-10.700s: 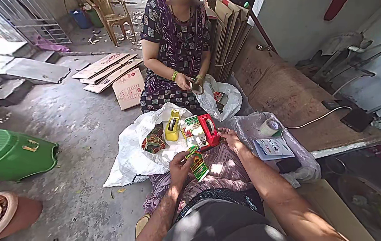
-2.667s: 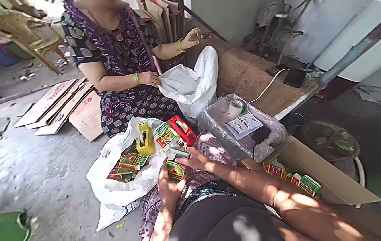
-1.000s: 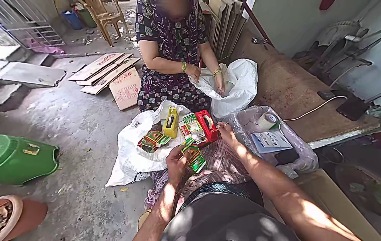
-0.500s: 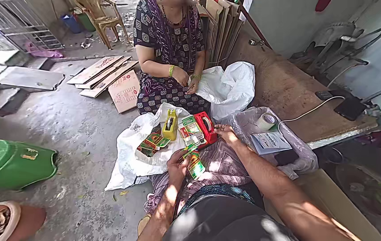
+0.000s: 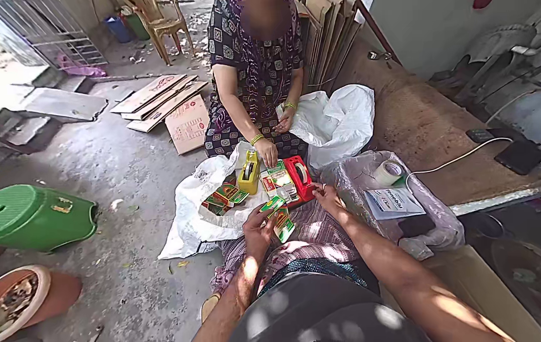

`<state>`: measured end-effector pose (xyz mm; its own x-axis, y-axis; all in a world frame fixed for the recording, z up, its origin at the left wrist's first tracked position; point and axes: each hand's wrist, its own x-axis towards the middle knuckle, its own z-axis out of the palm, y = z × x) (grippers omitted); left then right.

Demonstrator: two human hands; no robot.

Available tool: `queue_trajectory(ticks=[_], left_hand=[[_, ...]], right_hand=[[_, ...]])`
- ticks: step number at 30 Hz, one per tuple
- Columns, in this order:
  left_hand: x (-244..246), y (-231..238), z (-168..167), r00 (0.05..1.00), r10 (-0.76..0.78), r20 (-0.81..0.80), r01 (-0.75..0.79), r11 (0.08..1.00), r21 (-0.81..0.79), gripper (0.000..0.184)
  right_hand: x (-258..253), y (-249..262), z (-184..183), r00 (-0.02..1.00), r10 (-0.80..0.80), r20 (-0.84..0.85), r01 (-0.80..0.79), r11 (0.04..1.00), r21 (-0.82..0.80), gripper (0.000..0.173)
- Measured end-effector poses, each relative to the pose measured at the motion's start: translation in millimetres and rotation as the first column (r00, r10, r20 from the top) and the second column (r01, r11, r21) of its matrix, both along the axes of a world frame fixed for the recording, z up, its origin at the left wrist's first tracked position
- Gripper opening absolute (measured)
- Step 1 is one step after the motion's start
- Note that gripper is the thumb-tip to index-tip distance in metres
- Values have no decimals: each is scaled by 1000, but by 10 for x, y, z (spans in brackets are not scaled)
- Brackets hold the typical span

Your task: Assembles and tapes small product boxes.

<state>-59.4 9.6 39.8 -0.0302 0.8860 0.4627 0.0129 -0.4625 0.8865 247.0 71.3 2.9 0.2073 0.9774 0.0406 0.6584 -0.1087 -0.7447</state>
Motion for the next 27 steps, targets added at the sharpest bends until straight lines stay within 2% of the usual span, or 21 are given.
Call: queue_trajectory(ticks=[2, 5, 7, 11, 17, 20, 23, 25, 27], left_hand=[[-15, -7, 0, 995, 39, -94, -35, 998, 43, 16], [9, -48, -23, 983, 47, -178, -36, 997, 65, 18], [19, -78, -5, 978, 17, -210, -5, 998, 57, 20], [32, -125, 25, 944, 26, -329, -6, 998, 63, 20], [26, -163, 23, 900, 12, -435, 13, 998, 55, 14], [13, -173, 65, 856, 15, -516, 24, 997, 68, 14], [0, -178, 72, 829, 18, -559, 70, 988, 136, 15], [5, -191, 41, 841, 10, -540, 76, 988, 137, 13], [10, -204, 39, 887, -17, -461, 65, 994, 87, 13]], right_hand=[[-226, -167, 136, 973, 11, -231, 6, 998, 70, 48], [-658, -496, 488, 744, 22, -668, 1, 999, 33, 52], [-846, -664, 645, 617, 69, -784, -79, 997, 25, 53], [-1066, -770, 806, 568, 101, -817, -187, 982, -9, 54], [-1154, -734, 704, 547, 143, -825, -179, 982, 51, 51], [-1185, -712, 697, 574, 76, -815, -126, 992, 3, 49], [-1220, -689, 730, 601, -62, -797, -68, 989, -129, 47], [-1227, -682, 715, 580, -141, -803, -77, 971, -226, 43], [-1227, -693, 709, 568, -155, -808, -129, 953, -273, 42]])
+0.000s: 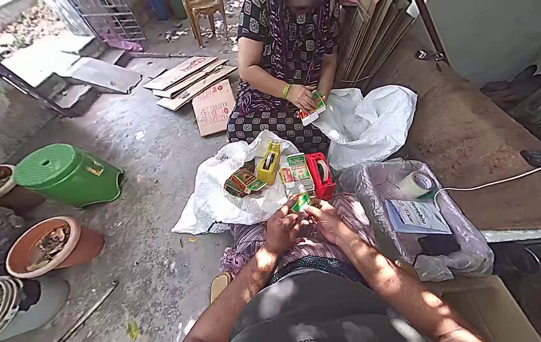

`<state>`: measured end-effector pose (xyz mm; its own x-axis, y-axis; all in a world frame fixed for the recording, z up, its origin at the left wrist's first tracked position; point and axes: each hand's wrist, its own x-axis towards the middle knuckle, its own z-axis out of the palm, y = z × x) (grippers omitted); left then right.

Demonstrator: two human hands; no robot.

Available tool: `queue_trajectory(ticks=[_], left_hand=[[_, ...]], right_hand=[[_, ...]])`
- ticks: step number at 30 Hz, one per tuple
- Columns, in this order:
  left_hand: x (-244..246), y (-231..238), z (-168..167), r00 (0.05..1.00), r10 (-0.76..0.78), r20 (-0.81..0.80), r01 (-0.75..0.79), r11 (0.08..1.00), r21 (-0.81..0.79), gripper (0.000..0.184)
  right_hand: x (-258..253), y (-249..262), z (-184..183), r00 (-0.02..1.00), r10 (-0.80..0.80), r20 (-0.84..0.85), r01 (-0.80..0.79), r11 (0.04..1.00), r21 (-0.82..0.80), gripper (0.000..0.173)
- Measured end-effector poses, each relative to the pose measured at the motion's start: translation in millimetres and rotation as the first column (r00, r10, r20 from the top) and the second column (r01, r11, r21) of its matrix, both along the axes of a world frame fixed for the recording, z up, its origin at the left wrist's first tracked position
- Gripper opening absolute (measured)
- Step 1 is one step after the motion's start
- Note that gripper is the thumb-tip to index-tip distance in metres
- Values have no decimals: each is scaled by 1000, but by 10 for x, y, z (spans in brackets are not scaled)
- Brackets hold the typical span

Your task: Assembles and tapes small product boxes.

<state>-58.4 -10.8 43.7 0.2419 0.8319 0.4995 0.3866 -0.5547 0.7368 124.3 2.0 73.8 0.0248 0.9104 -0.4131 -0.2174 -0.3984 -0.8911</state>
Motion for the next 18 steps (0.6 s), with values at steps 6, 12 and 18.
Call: queue_trajectory(ticks=[6, 12, 18], left_hand=[[95, -1, 95, 871, 14, 491, 79, 983, -168, 21], [57, 66, 148, 719, 91, 689, 191, 927, -323, 28], [54, 57, 8, 873, 270, 405, -145, 939, -313, 27]], right_hand=[[112, 7, -147, 830, -98, 549, -168, 895, 414, 38], [277, -122, -289, 951, 15, 308, -165, 869, 466, 24], [190, 35, -300, 933, -352, 71, 330, 919, 216, 34]])
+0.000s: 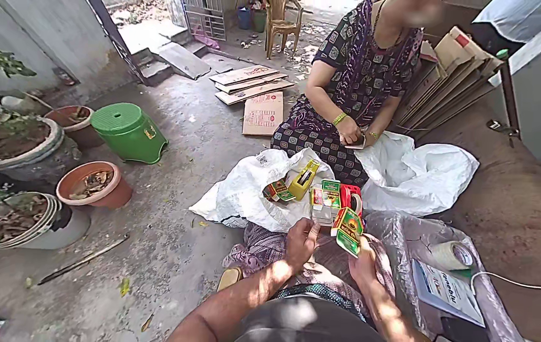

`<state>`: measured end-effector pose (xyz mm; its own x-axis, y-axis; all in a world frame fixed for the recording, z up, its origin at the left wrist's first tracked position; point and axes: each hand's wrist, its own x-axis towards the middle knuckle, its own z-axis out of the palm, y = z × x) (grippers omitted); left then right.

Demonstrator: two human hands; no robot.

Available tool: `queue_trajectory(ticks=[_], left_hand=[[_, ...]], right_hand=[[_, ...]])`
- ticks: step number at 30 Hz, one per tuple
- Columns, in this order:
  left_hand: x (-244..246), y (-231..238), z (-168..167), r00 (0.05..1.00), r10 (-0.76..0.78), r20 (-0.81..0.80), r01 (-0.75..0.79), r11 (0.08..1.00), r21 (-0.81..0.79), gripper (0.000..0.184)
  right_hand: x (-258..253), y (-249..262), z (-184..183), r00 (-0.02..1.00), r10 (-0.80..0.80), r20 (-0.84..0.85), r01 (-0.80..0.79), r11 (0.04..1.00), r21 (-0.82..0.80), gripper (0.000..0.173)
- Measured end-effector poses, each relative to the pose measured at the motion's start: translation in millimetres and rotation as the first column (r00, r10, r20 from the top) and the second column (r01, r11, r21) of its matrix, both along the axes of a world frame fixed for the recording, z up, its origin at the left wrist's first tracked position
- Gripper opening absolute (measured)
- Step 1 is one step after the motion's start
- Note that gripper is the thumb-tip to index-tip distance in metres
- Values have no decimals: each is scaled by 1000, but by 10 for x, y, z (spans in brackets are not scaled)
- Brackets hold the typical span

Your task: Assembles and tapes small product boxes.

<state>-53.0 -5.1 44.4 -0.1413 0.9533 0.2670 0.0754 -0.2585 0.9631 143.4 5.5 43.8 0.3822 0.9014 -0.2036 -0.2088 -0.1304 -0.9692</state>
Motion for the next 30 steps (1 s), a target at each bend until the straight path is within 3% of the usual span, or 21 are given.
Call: queue_trajectory(ticks=[2, 3, 6, 8, 10, 12, 14, 16, 18, 25, 28, 30], left_hand=[[-24, 6, -60, 994, 27, -109, -14, 993, 116, 37], [-35, -1, -79, 989, 10, -145, 16, 985, 171, 38], [-28, -41, -98, 980, -57, -189, 110, 952, 285, 38], [-25, -55, -81, 971, -86, -224, 152, 942, 298, 37], [-37, -52, -76, 955, -107, -277, 177, 955, 239, 34], [-43, -38, -79, 947, -118, -300, 167, 975, 144, 27], [-40, 2, -85, 954, -118, -275, 148, 985, 89, 24], [-35, 45, -89, 964, -122, -237, 141, 988, 67, 22], [-27, 74, -103, 970, -130, -203, 142, 989, 43, 20], [-32, 87, -141, 963, -189, -189, 188, 982, -28, 24], [-40, 73, -141, 959, -198, -205, 191, 980, -49, 25], [-35, 69, -132, 955, -201, -217, 190, 979, -71, 25]], right_hand=[[-87, 265, 0, 989, -145, 41, 146, 989, -36, 39], [-163, 385, 17, 987, -143, 72, 146, 989, -29, 41], [-532, 613, 175, 979, 139, 152, -144, 989, 21, 33], [-746, 728, 234, 926, 360, 118, -364, 931, 19, 28], [-842, 839, 146, 860, 418, 292, -437, 899, 1, 20], [-753, 917, -60, 689, 370, 623, -448, 893, -35, 18], [-548, 965, -297, 401, 317, 859, -437, 891, -125, 31], [-353, 1006, -457, 120, 338, 933, -434, 863, -257, 49], [-262, 1019, -477, -9, 426, 905, -372, 838, -398, 52], [-158, 1044, -537, -200, 325, 924, -429, 819, -381, 37], [-166, 1040, -517, -213, 337, 917, -435, 807, -398, 36], [-170, 1063, -490, -170, 348, 922, -430, 816, -387, 40]])
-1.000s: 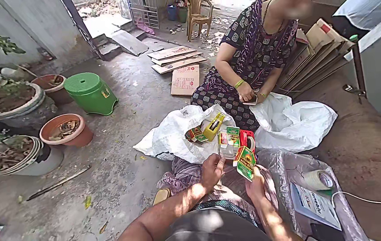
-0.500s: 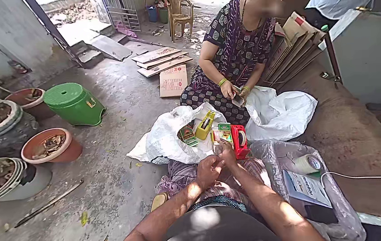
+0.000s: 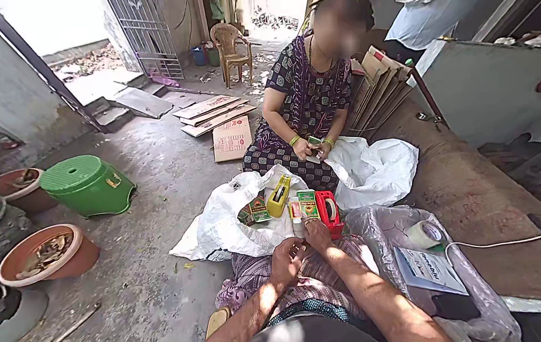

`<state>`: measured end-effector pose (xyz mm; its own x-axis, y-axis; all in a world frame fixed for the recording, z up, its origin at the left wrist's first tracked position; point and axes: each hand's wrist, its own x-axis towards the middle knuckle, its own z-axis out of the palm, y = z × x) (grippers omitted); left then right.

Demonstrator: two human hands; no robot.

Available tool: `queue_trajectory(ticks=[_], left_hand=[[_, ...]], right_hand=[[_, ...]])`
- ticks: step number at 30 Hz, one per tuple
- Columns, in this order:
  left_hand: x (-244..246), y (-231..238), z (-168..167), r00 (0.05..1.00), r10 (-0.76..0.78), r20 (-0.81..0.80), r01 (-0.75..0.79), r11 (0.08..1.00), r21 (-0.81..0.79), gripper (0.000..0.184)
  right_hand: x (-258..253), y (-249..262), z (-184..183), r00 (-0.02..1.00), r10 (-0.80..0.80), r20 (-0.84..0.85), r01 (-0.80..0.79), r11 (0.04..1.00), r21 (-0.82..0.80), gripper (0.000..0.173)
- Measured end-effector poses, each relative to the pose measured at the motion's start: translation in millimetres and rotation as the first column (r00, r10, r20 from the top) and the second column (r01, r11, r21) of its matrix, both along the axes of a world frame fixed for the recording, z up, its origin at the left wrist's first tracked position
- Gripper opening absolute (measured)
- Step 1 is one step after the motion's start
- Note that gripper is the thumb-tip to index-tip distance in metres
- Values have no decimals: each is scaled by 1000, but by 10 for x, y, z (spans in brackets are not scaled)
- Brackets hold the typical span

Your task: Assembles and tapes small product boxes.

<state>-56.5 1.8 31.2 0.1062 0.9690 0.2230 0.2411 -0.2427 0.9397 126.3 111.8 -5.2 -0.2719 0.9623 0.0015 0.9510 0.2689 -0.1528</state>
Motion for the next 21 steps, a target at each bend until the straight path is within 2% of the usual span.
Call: queue_trajectory(ticks=[4, 9, 11, 13, 16, 19, 21], left_hand=[[22, 14, -32, 1000, -6, 17, 6, 1000, 8, 26], [9, 6, 4, 1000, 7, 17, -7, 1000, -14, 25], [3, 16, 18, 999, 11, 35, -10, 1000, -28, 25], [6, 18, 24, 998, 19, 57, -16, 999, -50, 23], [10, 42, -25, 996, 26, 80, -22, 998, -54, 24], [3, 41, -11, 996, 24, 90, -19, 998, -65, 23], [-1, 40, -1, 995, 26, 99, -19, 997, -76, 23]], right_hand=[[-122, 76, 12, 988, -153, -33, 152, 988, -23, 65], [-335, 83, 201, 969, -242, 47, 246, 962, -119, 67], [-412, 54, 287, 960, -274, 52, 279, 947, -157, 63], [-477, 1, 341, 959, -278, 55, 283, 946, -155, 50], [-478, -16, 295, 977, -210, 45, 214, 970, -117, 32], [-370, -17, 313, 985, -167, -51, 164, 985, -61, 29], [-304, -40, 384, 978, -192, -84, 193, 981, -3, 30]])
